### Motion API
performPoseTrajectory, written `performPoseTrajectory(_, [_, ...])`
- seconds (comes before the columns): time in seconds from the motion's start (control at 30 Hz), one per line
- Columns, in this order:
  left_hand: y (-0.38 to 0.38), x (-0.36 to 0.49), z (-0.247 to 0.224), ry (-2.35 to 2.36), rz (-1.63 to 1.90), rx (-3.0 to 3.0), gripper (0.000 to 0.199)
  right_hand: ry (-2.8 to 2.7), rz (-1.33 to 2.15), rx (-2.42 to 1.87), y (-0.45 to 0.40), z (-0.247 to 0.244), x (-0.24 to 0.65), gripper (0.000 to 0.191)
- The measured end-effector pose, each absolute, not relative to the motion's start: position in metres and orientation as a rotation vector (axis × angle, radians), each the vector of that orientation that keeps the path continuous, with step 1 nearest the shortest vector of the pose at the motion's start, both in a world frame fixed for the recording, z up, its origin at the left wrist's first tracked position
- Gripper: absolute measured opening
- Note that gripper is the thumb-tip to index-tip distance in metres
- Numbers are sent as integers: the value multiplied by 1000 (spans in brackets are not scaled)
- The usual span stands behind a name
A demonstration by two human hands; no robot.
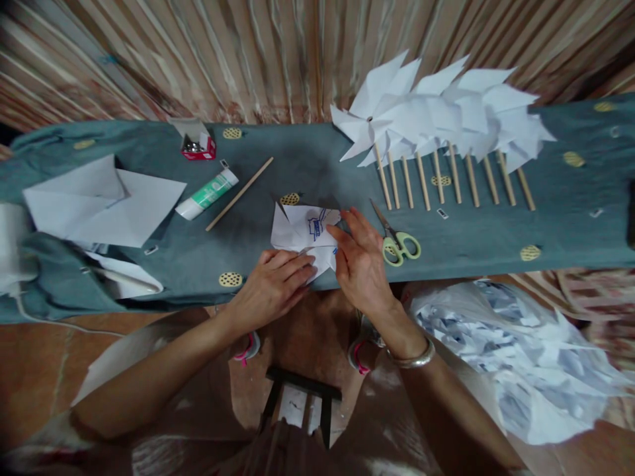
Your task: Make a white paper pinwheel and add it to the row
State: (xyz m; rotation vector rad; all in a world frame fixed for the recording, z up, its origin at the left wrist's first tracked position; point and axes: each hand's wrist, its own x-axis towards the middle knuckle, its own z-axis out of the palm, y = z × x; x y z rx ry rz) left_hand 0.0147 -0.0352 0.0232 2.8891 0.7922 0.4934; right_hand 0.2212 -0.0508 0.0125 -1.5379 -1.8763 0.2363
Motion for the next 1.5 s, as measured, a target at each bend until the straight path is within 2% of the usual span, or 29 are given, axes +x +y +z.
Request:
performPoseTrajectory(0.23, [-34,11,21,715,673,2733,25,-1779,403,-1546,-53,13,213,31])
performPoseTrajectory(0.33, [-30,5,22,701,828,2626,20,-1750,401,-1554,-53,12,212,30])
performPoseTrajectory(0.47, [-20,-2,20,840,944,2522,26,-1771,364,-1543,-53,11,212,29])
performPoseTrajectory(0.6, [-8,-7,15,1003,865,2399,30,-1791,345,-1549,-54,11,212,29])
performPoseTrajectory(0.8, [4,-9,14,1014,737,2241,15,-1839,296,-1549,-54,11,216,27])
performPoseTrajectory(1.07, [6,-2,13,1026,726,2143,12,-1926,188,-1494,-52,12,218,25])
performPoseTrajectory(1.27, [8,4,13,1045,736,2098,11,-1838,315,-1518,-52,16,216,23])
performPoseTrajectory(1.5, [10,7,13,1057,705,2090,11,-1746,592,-1553,-53,25,225,29])
